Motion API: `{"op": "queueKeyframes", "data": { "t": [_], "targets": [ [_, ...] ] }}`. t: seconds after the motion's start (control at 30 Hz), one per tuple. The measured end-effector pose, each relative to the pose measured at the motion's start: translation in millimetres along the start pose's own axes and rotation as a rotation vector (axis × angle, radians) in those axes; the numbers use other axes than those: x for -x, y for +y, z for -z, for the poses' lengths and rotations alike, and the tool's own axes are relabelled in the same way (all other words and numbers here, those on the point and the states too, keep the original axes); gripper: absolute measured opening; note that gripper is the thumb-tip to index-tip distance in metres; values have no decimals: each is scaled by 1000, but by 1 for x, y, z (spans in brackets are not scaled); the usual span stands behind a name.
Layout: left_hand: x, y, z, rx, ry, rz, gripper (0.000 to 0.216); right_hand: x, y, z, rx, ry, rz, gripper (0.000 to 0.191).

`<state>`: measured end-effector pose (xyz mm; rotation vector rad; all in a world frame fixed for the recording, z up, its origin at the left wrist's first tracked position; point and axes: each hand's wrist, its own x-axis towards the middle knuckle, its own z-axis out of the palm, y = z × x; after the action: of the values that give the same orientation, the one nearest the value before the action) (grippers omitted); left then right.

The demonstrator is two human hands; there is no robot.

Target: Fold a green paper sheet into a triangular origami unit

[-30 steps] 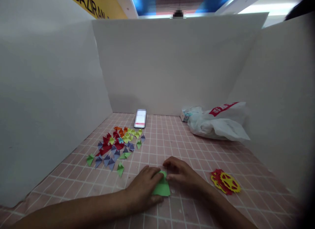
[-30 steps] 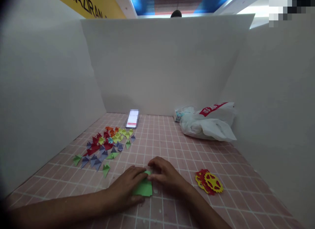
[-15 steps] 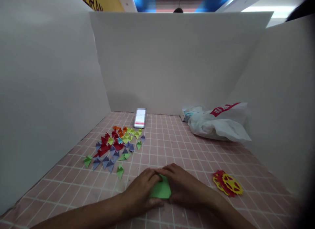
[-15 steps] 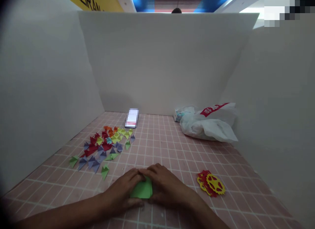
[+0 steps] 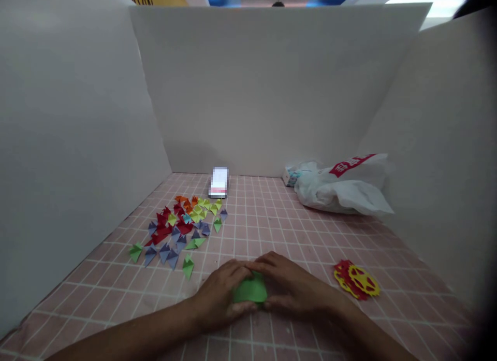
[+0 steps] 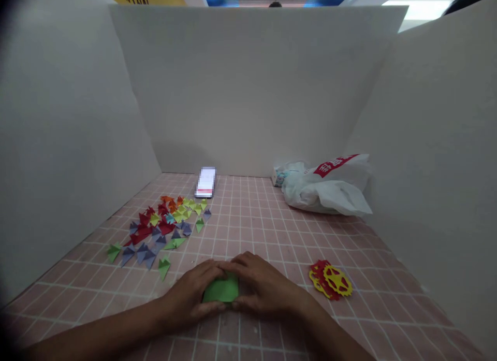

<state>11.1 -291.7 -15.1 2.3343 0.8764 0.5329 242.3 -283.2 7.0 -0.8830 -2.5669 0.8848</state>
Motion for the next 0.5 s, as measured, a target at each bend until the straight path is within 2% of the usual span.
{"op": "queueKeyframes", "data": {
  "t": [0.13,0.33,0.5],
  "targets": [
    [-1,0,0,5,15,-12,28,-1,-1,0,-15,26,0,68],
    [0,0,0,-11,16,-6,29,-1,-2,0,-3,28,13,49],
    [0,0,-1,-16,9,28,27,-1,-5,0,4,34,9,44]
  ]
}}
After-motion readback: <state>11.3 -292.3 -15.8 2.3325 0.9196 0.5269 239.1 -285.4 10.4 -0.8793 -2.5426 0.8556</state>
